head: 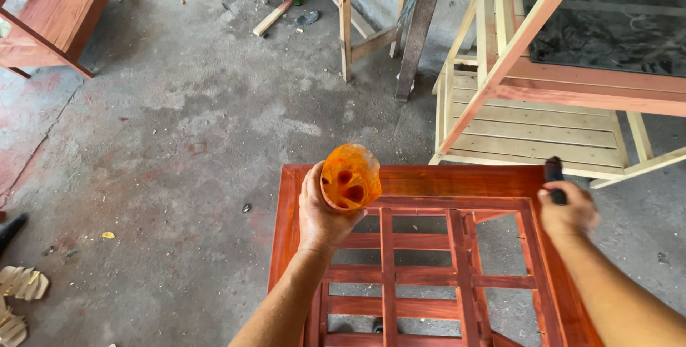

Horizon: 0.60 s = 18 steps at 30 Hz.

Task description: The person applies red-orange wood stain with a brush to wooden furniture, first coating the frame and slats of a small table, then moving to a chair and brushing stain onto its backrest, armrests, and seat slats while holding a stained container in the other hand.

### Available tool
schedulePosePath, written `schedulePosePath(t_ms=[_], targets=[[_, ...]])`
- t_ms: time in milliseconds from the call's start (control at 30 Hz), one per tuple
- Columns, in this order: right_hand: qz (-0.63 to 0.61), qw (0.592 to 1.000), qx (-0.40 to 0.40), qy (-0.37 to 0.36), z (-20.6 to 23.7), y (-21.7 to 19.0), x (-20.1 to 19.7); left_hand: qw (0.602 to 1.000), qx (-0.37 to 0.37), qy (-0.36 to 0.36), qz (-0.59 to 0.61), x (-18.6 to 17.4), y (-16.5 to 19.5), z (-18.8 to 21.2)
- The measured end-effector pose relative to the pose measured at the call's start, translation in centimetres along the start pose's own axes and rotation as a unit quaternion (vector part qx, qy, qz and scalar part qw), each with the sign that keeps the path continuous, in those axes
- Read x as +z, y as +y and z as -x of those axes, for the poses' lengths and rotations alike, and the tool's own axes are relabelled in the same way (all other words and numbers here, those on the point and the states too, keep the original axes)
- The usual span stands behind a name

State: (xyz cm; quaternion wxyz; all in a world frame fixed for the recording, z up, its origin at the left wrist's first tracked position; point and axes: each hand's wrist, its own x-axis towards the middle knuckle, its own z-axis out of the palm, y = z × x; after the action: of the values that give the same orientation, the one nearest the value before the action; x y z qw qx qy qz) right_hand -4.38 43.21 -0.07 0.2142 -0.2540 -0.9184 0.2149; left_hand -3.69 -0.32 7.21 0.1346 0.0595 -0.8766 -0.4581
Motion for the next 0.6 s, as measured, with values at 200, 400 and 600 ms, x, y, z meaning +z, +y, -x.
schedulePosePath(t_ms=[200,400,600], targets=[[-0.039,0.991,-0.121,-0.052,8.1,-9.8,5.7,0.999,-0.041,-0.017,0.015,-4.4,-2.1,-0.4],[-0.123,0.968,-0.179,-0.125,16.7,-22.0,10.0,1.000,-0.026,0.016,0.000,-8.8,-5.5,-1.3],[-0.197,0.932,-0.232,-0.196,20.3,-30.2,12.8,0.998,-0.014,0.050,-0.018,-12.2,-9.2,-1.5]])
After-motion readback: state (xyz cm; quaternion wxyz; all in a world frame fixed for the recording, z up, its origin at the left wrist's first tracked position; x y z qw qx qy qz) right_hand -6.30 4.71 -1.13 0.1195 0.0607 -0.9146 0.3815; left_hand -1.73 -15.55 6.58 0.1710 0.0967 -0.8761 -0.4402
